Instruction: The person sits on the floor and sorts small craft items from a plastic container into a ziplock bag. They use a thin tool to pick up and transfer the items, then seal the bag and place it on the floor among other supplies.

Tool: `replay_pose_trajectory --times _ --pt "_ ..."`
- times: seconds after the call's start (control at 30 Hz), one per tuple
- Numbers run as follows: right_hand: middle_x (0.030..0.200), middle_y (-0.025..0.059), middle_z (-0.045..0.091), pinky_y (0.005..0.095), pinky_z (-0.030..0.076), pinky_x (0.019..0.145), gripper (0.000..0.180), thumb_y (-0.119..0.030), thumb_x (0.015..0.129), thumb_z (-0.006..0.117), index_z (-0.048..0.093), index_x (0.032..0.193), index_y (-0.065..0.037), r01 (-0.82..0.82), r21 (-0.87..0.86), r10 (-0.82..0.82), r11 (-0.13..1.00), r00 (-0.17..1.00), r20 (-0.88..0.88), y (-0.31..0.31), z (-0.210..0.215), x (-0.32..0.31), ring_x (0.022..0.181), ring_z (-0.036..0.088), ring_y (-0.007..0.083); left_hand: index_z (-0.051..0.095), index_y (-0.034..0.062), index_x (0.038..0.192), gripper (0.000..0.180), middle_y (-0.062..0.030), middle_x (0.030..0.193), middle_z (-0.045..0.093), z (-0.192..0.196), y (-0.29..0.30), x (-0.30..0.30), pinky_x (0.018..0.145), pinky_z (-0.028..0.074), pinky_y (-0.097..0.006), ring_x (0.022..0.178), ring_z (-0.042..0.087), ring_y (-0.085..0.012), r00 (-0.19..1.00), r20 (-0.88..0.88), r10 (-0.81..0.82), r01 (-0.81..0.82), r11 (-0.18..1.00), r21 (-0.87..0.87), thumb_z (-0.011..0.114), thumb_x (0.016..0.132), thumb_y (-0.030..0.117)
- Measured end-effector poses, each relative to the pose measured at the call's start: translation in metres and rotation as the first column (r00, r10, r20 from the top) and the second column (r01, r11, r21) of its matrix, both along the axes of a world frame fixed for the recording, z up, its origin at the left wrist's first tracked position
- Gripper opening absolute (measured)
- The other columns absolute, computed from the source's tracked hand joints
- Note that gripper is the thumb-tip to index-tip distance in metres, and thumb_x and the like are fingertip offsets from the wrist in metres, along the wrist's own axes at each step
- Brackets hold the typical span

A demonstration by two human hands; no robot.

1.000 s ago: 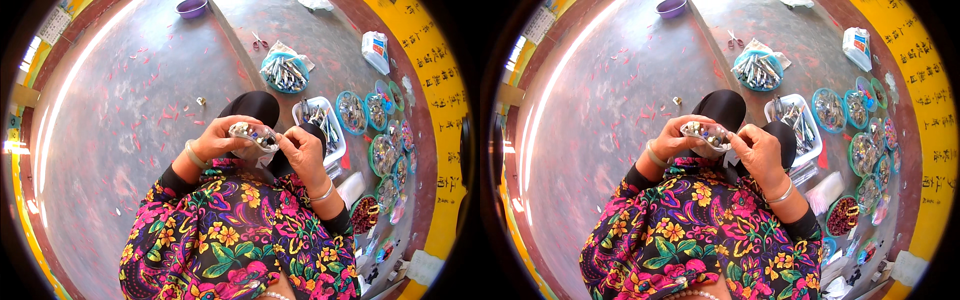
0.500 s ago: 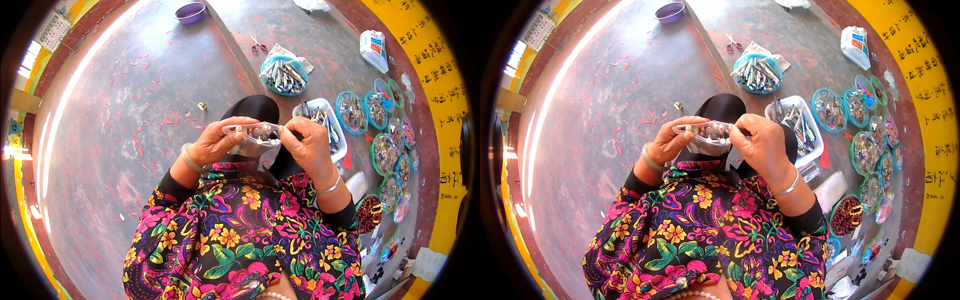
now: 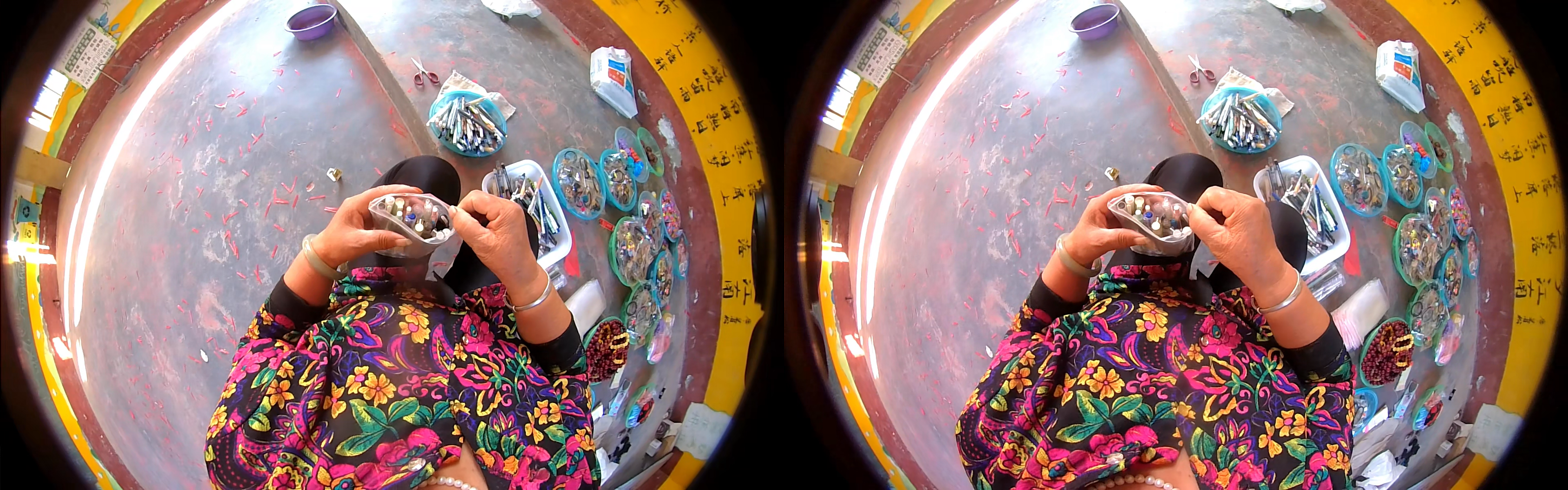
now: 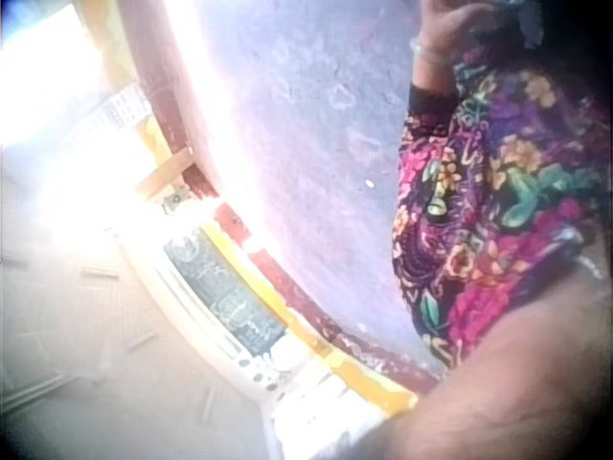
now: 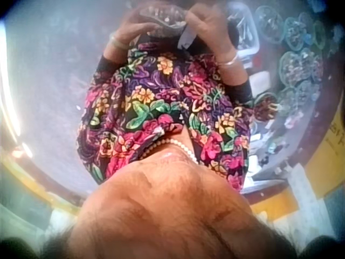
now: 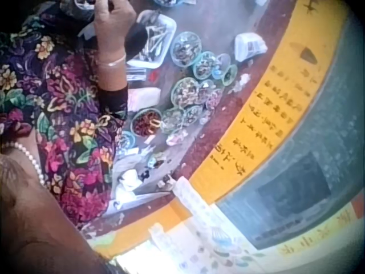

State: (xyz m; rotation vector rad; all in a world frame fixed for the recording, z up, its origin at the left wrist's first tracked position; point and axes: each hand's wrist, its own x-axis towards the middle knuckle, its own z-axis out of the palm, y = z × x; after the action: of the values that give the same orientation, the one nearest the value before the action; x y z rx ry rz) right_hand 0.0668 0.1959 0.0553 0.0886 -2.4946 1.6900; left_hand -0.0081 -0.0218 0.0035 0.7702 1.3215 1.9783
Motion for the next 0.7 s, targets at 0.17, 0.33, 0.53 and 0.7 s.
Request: replay_pose_trajectory --times 0.17,0.33,0.53,0.7 --pt "0.057 0.0079 0.053 0.0278 0.039 0.048 0.018 -0.011 0.082 0.061 0.058 0.069 0.001 0.015 -0.021 -0.015 1.000 0.999 -0.029 0.003 -0.007 0.000 0.052 0.049 0.0085 0.047 -0.0033 0.127 0.055 -0.0130 0.126 0.055 0.004 0.003 -0.002 0.098 0.042 -0.033 0.113 0.053 -0.0183 0.998 -0.061 -0.032 0.031 0.999 -0.019 0.069 0.076 0.001" --pt "0.062 0.0105 0.056 0.0292 0.041 0.052 0.016 -0.013 0.083 0.061 0.060 0.073 0.000 -0.040 -0.111 0.038 0.993 0.999 -0.023 0.001 -0.009 0.003 0.056 0.053 0.0128 0.047 -0.0033 0.121 0.051 -0.0166 0.121 0.057 -0.005 -0.001 0.002 0.094 0.045 -0.034 0.110 0.056 -0.0213 1.000 0.016 0.015 -0.015 0.999 0.040 0.069 0.074 -0.004" --pt "0.073 0.0052 0.063 0.0261 0.047 0.062 0.013 -0.012 0.087 0.061 0.064 0.084 0.000 0.132 -0.212 -0.152 0.968 0.985 -0.078 0.045 -0.035 0.010 0.067 0.058 0.0110 0.048 -0.0070 0.122 0.053 -0.0170 0.116 0.060 0.004 0.002 0.005 0.092 0.046 -0.033 0.107 0.058 -0.0222 0.997 -0.071 0.016 -0.021 0.998 -0.065 0.068 0.073 -0.008" --pt "0.073 0.0066 0.066 0.0255 0.048 0.059 0.018 -0.016 0.086 0.059 0.065 0.089 0.002 0.649 -0.194 -0.643 0.736 0.759 0.103 0.152 -0.122 0.016 0.063 0.063 0.0107 0.047 -0.0083 0.123 0.052 -0.0249 0.121 0.055 0.002 0.001 0.007 0.095 0.046 -0.037 0.112 0.057 -0.0291 1.000 -0.006 -0.018 0.018 0.999 0.028 0.065 0.074 -0.008"
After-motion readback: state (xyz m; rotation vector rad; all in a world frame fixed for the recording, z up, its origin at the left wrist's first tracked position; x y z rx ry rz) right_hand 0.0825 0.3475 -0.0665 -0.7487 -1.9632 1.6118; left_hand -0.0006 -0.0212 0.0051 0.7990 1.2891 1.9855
